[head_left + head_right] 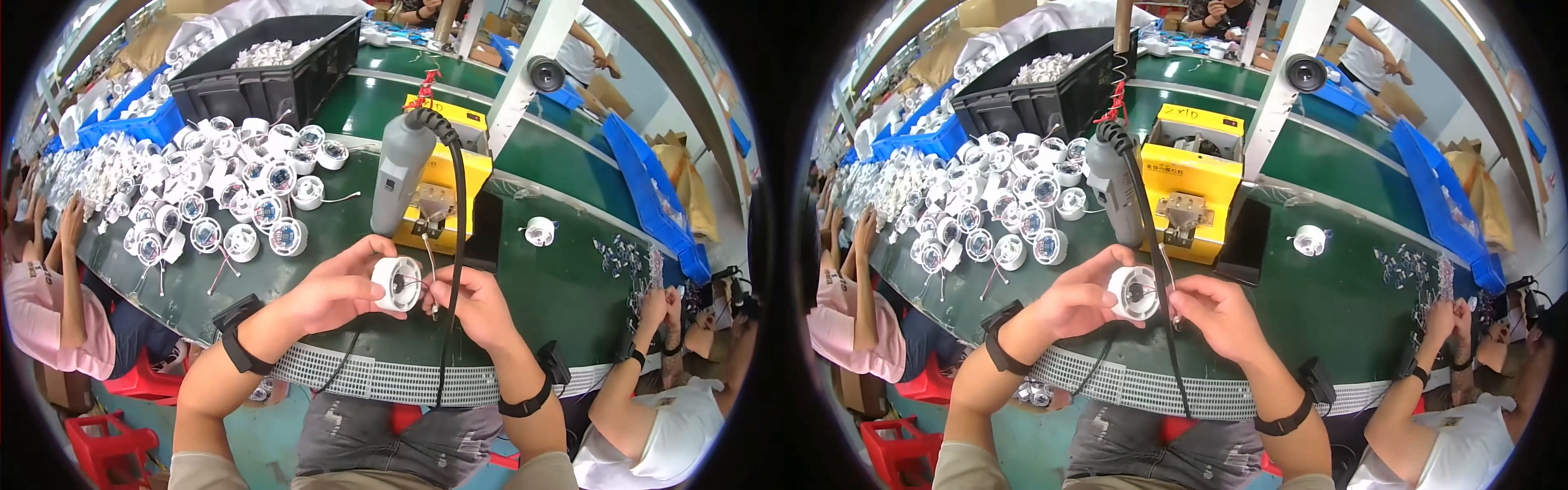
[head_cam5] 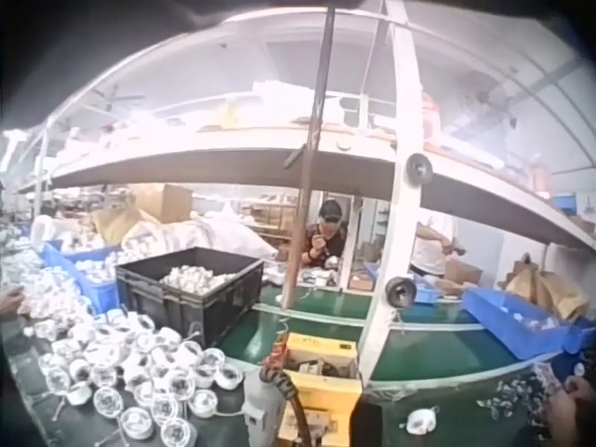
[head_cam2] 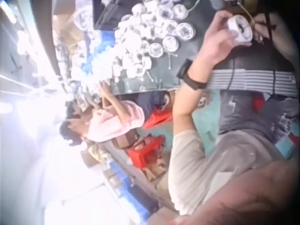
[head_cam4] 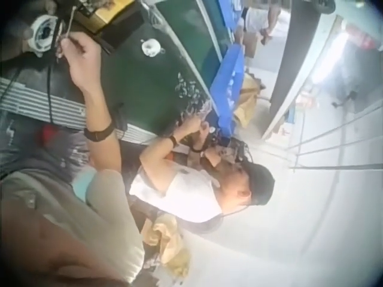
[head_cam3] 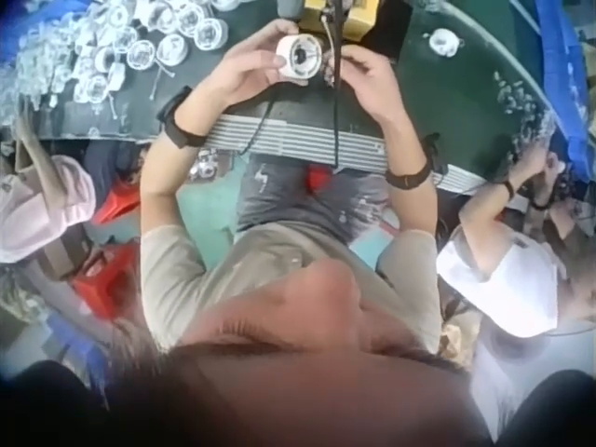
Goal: Assembling and fastening components of LED light bulbs on a production line using an electric screwdriver.
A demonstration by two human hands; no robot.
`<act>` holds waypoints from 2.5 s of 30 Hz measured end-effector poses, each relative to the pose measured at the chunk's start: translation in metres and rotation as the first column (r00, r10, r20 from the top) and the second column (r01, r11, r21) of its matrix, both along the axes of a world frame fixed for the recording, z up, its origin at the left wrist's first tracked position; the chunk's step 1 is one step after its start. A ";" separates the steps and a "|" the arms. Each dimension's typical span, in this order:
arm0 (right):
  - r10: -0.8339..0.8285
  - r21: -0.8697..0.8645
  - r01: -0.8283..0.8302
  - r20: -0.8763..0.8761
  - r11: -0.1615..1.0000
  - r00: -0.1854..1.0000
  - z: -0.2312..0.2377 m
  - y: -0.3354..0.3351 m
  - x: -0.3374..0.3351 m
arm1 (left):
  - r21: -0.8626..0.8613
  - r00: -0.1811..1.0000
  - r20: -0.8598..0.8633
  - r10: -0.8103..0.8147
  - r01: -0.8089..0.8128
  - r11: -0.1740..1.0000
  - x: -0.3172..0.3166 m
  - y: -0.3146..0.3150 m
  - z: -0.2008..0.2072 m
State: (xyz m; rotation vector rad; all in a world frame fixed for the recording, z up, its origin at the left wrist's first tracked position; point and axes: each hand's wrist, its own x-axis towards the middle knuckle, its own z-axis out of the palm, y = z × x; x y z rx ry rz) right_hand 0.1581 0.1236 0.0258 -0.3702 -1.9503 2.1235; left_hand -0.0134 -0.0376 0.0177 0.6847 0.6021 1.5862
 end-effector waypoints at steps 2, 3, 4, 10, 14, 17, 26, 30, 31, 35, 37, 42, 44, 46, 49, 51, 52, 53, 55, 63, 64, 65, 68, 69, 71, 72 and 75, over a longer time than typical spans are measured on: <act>-0.006 0.027 0.006 -0.026 1.000 1.000 0.000 0.001 0.000 | 0.001 0.999 0.033 -0.041 0.041 0.999 0.002 0.000 0.002; -0.020 0.063 0.023 -0.052 0.998 0.998 0.000 0.001 0.001 | -0.003 0.999 0.033 -0.042 0.042 0.999 0.002 0.001 0.002; -0.022 0.059 0.025 -0.052 0.998 0.998 -0.001 0.000 0.002 | -0.038 0.997 0.070 -0.031 0.034 0.999 0.003 0.002 0.001; 0.061 0.410 0.062 -0.280 0.910 0.958 0.002 -0.008 0.003 | -0.171 0.997 0.072 0.013 -0.001 0.985 0.008 0.005 -0.001; 0.076 0.517 0.066 -0.248 0.854 0.966 -0.005 -0.013 -0.002 | -0.208 0.999 0.045 0.025 -0.015 0.978 0.007 0.006 -0.006; 0.000 0.547 0.119 -0.212 0.829 0.977 -0.004 -0.011 -0.002 | -0.225 0.999 0.018 0.034 -0.029 0.974 0.008 0.008 -0.005; -0.298 0.526 0.414 -0.294 0.743 0.908 -0.003 -0.015 -0.005 | -0.257 0.998 -0.042 0.036 -0.045 0.965 0.013 0.012 -0.004; -0.123 0.785 0.481 -0.473 0.391 0.872 0.010 -0.008 0.005 | -0.211 0.989 0.006 0.150 -0.145 0.967 0.016 0.011 -0.002; -0.106 0.814 0.479 -0.472 0.330 0.875 0.010 -0.007 0.004 | -0.171 0.986 0.002 0.167 -0.164 0.972 0.014 0.009 -0.006; -0.170 0.703 0.415 -0.394 0.578 0.903 0.005 -0.022 0.005 | -0.147 0.973 -0.040 0.226 -0.230 0.962 0.015 -0.006 -0.011; -0.246 0.453 0.291 -0.156 0.843 0.957 0.003 -0.028 0.009 | -0.083 0.977 0.001 0.214 -0.213 0.973 0.015 -0.005 -0.017; -0.117 0.192 0.156 -0.202 0.969 0.972 -0.010 -0.019 -0.001 | 0.097 0.988 0.098 0.120 -0.130 0.987 0.022 0.009 -0.015; -0.203 0.137 0.218 -0.116 0.966 0.972 -0.005 -0.025 -0.001 | 0.161 0.994 0.091 0.055 -0.070 0.984 0.024 0.013 -0.017; -0.272 0.178 0.301 -0.170 0.937 0.947 0.007 -0.035 -0.004 | 0.160 0.993 0.095 0.064 -0.079 0.984 0.026 0.012 -0.016; -0.310 0.176 0.338 -0.169 0.925 0.936 0.001 -0.026 0.001 | 0.152 0.993 0.114 0.013 -0.030 0.988 0.029 0.025 -0.016; -0.331 0.144 0.352 -0.152 0.925 0.931 -0.001 -0.032 -0.006 | 0.115 0.995 0.092 0.044 -0.055 0.992 0.027 0.020 -0.017; -0.330 0.133 0.349 -0.148 0.928 0.932 -0.005 -0.034 -0.008 | 0.101 0.995 0.089 0.053 -0.062 0.993 0.026 0.018 -0.019; -0.316 0.153 0.345 -0.189 0.926 0.930 -0.008 -0.035 -0.010 | 0.091 0.994 0.086 0.061 -0.069 0.993 0.025 0.017 -0.019; -0.314 0.176 0.356 -0.226 0.918 0.922 -0.008 -0.039 -0.007 | 0.093 0.996 0.069 0.057 -0.063 0.994 0.029 0.014 -0.018; -0.310 0.457 0.462 -0.371 0.760 0.876 -0.021 -0.034 -0.006 | 0.114 0.997 -0.055 0.063 -0.056 0.992 0.035 0.012 -0.018; -0.314 0.458 0.467 -0.373 0.756 0.873 -0.017 -0.038 -0.009 | 0.163 0.994 -0.083 0.074 -0.060 0.985 0.036 0.012 -0.019; -0.338 0.248 0.422 -0.317 0.872 0.886 -0.010 -0.044 -0.013 | 0.212 0.990 -0.111 0.087 -0.062 0.975 0.036 0.013 -0.020; -0.317 0.051 0.334 -0.215 0.941 0.924 -0.008 -0.041 -0.010 | 0.148 0.910 -0.360 0.206 -0.163 0.976 0.038 0.013 -0.015; -0.278 0.072 0.293 -0.170 0.953 0.945 -0.009 -0.039 -0.010 | 0.147 0.906 -0.365 0.214 -0.171 0.974 0.035 0.012 -0.015; -0.276 0.196 0.291 -0.098 0.937 0.956 -0.011 -0.034 -0.013 | -0.085 0.859 -0.500 0.112 -0.177 0.980 0.025 0.008 -0.020; -0.281 0.318 0.277 -0.033 0.907 0.959 -0.012 -0.033 -0.017 | -0.085 0.878 -0.452 0.159 -0.219 0.972 0.022 0.010 -0.025; -0.333 0.734 0.393 -0.237 0.553 0.912 0.005 -0.024 -0.016 | -0.087 0.828 -0.538 0.159 -0.242 0.966 0.022 0.017 -0.023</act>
